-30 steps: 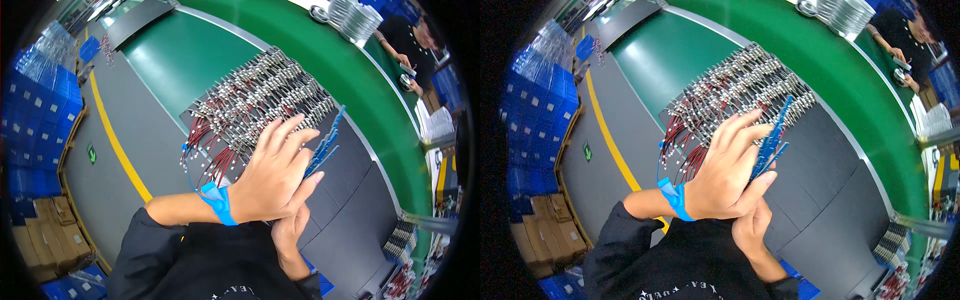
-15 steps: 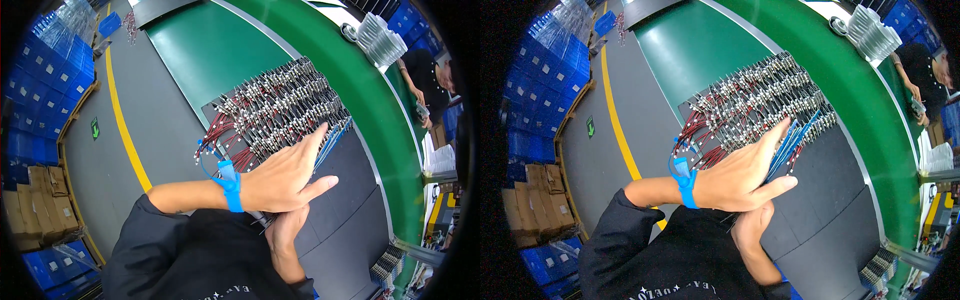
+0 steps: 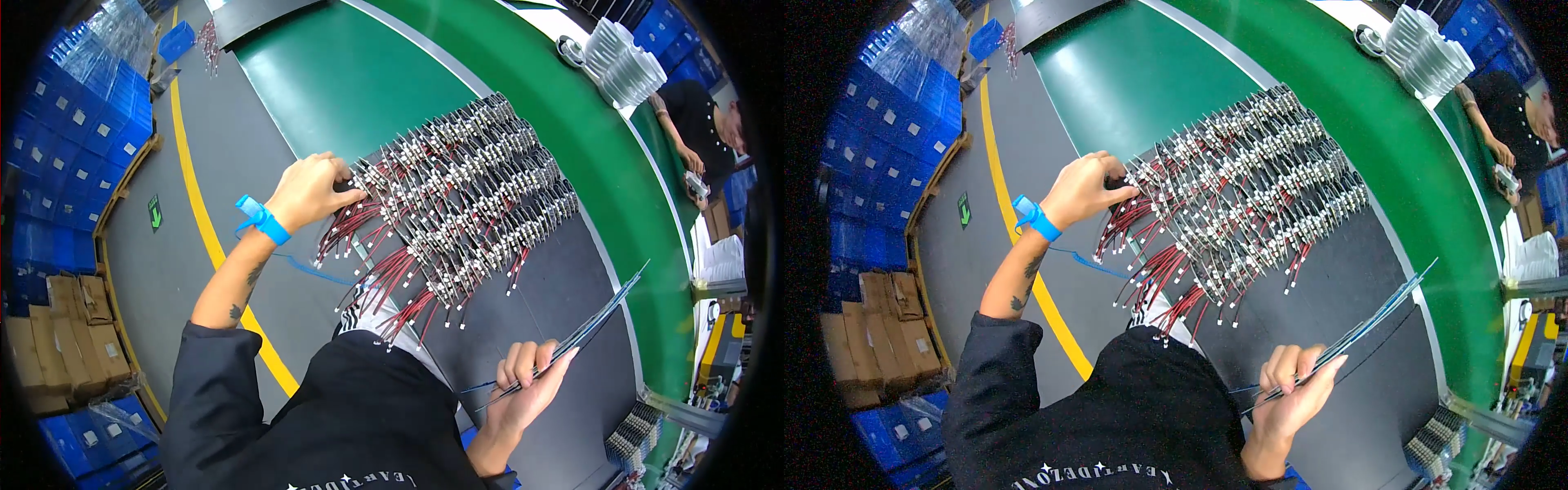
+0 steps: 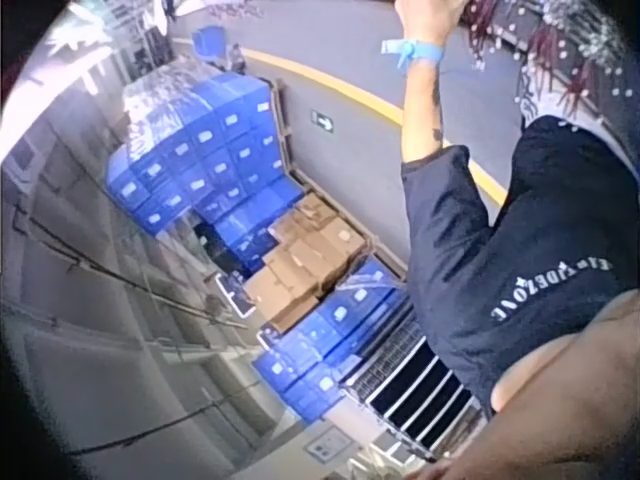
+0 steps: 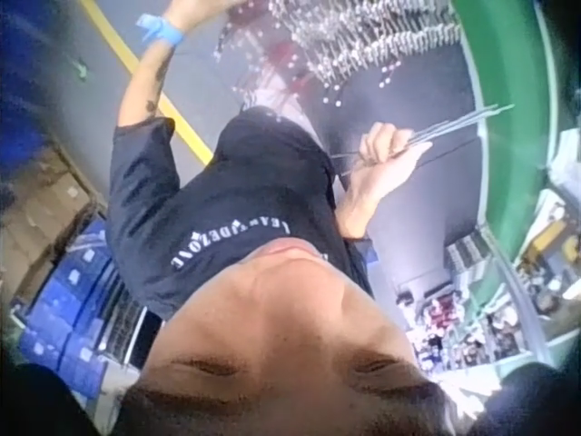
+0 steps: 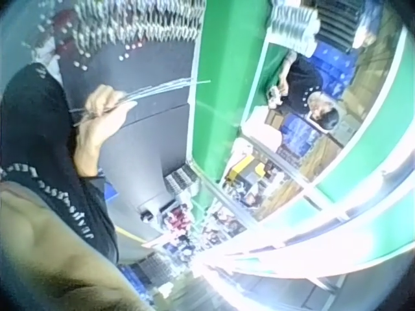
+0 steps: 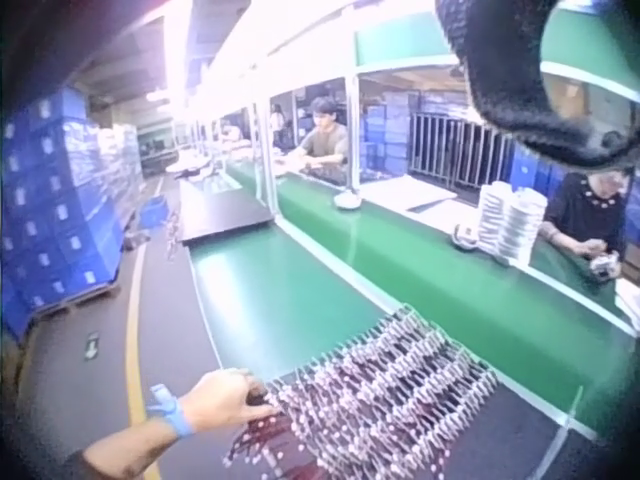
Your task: The person assembles and organizes small electronic circuit boards with attached red and black wiring by hand on a factory production line.
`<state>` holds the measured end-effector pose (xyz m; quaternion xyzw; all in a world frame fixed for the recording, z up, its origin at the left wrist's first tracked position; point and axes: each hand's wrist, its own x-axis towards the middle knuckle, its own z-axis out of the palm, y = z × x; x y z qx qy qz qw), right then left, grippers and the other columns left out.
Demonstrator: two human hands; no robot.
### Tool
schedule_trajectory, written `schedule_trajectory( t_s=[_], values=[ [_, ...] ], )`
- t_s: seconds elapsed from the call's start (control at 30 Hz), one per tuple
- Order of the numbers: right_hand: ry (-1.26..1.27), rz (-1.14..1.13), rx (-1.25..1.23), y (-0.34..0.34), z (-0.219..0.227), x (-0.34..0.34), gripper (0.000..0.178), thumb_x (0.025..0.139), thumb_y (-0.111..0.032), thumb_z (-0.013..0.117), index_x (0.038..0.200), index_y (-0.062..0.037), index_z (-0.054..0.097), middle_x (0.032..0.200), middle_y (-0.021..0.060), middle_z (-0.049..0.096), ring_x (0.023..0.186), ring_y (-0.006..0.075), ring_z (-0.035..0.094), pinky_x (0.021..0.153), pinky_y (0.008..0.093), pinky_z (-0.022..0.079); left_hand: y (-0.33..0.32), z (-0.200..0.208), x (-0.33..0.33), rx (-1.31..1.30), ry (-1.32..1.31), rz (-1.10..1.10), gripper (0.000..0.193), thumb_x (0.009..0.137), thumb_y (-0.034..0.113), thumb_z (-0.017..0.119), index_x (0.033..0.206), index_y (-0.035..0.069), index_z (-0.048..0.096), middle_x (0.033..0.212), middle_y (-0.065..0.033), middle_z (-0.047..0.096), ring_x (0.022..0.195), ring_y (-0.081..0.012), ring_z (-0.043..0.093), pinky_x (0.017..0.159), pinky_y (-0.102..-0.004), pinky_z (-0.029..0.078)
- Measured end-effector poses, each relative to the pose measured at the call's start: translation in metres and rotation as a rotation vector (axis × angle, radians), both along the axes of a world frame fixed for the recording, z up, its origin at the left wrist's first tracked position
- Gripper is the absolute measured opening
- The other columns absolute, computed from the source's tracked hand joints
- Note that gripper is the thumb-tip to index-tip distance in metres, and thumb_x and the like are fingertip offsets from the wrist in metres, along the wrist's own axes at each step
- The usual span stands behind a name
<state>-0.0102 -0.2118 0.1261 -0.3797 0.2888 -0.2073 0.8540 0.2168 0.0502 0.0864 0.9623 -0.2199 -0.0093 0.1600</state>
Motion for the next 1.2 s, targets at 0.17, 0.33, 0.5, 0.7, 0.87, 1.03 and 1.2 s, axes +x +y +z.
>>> schedule_trajectory(
  t_s=[0.17, 0.33, 0.5, 0.7, 0.87, 1.03, 1.2],
  values=[
    [-0.014, 0.036, -0.058, -0.001, -0.004, -0.008, 0.045, 0.102, -0.045, 0.030, 0.069, -0.0133, 0.033, 0.049, -0.0036, 0.025, 0.044, 0.0061, 0.019, 0.038, 0.0228, 0.014, -0.002, -0.006, 0.005, -0.065, -0.020, -0.066, 0.035, 0.075, 0.031, 0.074, 0.092, 0.001, 0.066, 0.088, -0.0117, 0.063, 0.081, -0.0284, 0.063, 0.073, -0.0385, 0.050],
    [-0.018, 0.064, -0.060, -0.002, -0.006, -0.014, 0.044, 0.102, -0.044, 0.030, 0.070, -0.0134, 0.034, 0.051, -0.0042, 0.026, 0.045, 0.0054, 0.018, 0.038, 0.0220, 0.014, -0.002, -0.012, 0.011, -0.156, 0.024, -0.060, 0.035, 0.078, 0.030, 0.073, 0.093, 0.000, 0.064, 0.088, -0.0124, 0.062, 0.078, -0.0274, 0.062, 0.072, -0.0382, 0.050],
    [-0.023, 0.067, -0.059, -0.004, -0.006, -0.016, 0.045, 0.102, -0.044, 0.030, 0.069, -0.0133, 0.034, 0.051, -0.0040, 0.026, 0.045, 0.0059, 0.018, 0.038, 0.0225, 0.015, -0.006, -0.015, 0.007, -0.167, 0.007, 0.002, 0.032, 0.080, 0.028, 0.071, 0.093, -0.001, 0.064, 0.087, -0.0135, 0.061, 0.078, -0.0277, 0.061, 0.072, -0.0386, 0.050],
    [0.006, 0.023, -0.030, -0.004, -0.007, -0.018, 0.047, 0.102, -0.044, 0.028, 0.070, -0.0115, 0.035, 0.048, -0.0025, 0.027, 0.043, 0.0076, 0.022, 0.038, 0.0240, 0.015, -0.008, -0.021, 0.009, -0.219, 0.011, -0.021, 0.029, 0.082, 0.024, 0.068, 0.091, -0.003, 0.064, 0.084, -0.0140, 0.058, 0.079, -0.0280, 0.059, 0.072, -0.0383, 0.048],
    [0.001, 0.011, -0.056, -0.004, -0.007, -0.016, 0.046, 0.103, -0.043, 0.027, 0.070, -0.0114, 0.035, 0.049, -0.0025, 0.027, 0.044, 0.0079, 0.023, 0.039, 0.0241, 0.015, -0.010, -0.025, 0.002, -0.189, -0.067, -0.032, 0.025, 0.082, 0.022, 0.068, 0.091, -0.002, 0.065, 0.085, -0.0143, 0.057, 0.079, -0.0288, 0.057, 0.071, -0.0386, 0.046],
    [0.009, 0.019, -0.101, -0.008, -0.008, -0.016, 0.044, 0.102, -0.043, 0.030, 0.071, -0.0134, 0.032, 0.051, -0.0039, 0.026, 0.048, 0.0064, 0.022, 0.039, 0.0231, 0.017, -0.012, -0.020, 0.001, -0.215, 0.004, 0.005, 0.031, 0.080, 0.026, 0.070, 0.095, -0.002, 0.067, 0.085, -0.0145, 0.059, 0.084, -0.0292, 0.056, 0.075, -0.0386, 0.046],
    [0.053, -0.153, 0.028, -0.004, -0.003, -0.012, 0.046, 0.102, -0.045, 0.027, 0.072, -0.0120, 0.034, 0.050, -0.0017, 0.027, 0.041, 0.0099, 0.028, 0.035, 0.0240, 0.021, -0.005, -0.008, 0.000, -0.295, 0.077, -0.015, 0.033, 0.080, 0.022, 0.070, 0.100, -0.003, 0.066, 0.093, -0.0166, 0.062, 0.084, -0.0284, 0.062, 0.075, -0.0369, 0.049]
  ],
)
